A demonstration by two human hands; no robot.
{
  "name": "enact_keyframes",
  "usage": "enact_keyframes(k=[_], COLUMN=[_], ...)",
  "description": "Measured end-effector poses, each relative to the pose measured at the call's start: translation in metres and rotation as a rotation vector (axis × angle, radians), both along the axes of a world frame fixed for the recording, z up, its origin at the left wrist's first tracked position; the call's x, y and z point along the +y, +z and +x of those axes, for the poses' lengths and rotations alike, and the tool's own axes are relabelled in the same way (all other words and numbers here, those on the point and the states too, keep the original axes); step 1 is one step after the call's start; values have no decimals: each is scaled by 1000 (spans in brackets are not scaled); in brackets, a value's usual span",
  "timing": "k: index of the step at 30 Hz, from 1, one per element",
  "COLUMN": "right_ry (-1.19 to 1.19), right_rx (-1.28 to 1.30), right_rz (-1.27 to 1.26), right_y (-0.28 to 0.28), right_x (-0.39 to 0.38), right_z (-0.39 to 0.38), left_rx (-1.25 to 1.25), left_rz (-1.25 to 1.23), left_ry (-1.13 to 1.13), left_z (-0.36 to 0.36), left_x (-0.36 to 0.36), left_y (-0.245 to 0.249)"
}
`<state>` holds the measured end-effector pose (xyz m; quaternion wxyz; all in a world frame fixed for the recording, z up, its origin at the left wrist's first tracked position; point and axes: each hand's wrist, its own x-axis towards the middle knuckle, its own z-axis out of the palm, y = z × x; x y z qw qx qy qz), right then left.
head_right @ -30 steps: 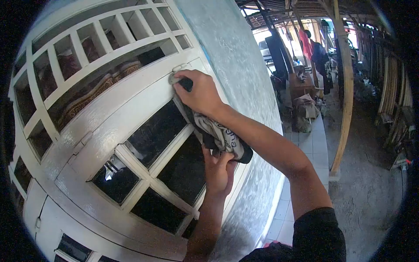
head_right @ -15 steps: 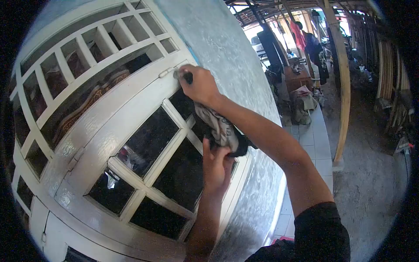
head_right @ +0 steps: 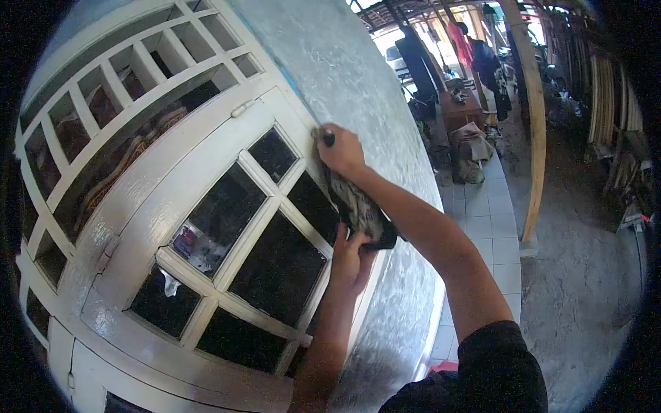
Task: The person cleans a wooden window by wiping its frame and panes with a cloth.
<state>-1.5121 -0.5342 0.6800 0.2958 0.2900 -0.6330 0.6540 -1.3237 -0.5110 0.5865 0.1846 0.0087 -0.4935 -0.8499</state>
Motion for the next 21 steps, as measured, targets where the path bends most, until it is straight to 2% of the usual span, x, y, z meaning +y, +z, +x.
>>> enact_keyframes(k=[2, 5, 7, 8, 10, 12, 14, 16, 19, 20, 21], right_ry=[64, 56, 99, 81, 40, 53, 47, 53, 13, 58, 90], right_rx=[-65, 3, 2, 31, 108, 70, 66, 107, 102, 36, -42], right_rz=[9, 24, -23, -26, -80, -67, -57, -56, -14, -3, 15], right_y=[-9, 10, 50, 77, 114, 130, 113, 77, -19, -56, -88], right_x=[6, -1, -3, 0, -15, -13, -11, -3, -2, -3, 0], right_z=[5, -8, -11, -6, -22, -27, -24, -17, -15, -14, -5], left_rx=[10, 24, 31, 169, 251, 266, 202, 137, -16, -40, -82], left_rz=[-18, -26, -91, -53, -49, -118, -115, -84, -65, 14, -22], left_ry=[11, -3, 36, 23, 32, -37, -36, -1, -9, -14, 37], left_z=[2, -4, -7, -11, -16, -18, -17, -11, -1, 4, 13], left_x=[8, 4, 3, 3, -1, -13, -19, -12, -10, 1, 11], left_y=[-7, 7, 41, 54, 86, 104, 96, 66, -15, -39, -62])
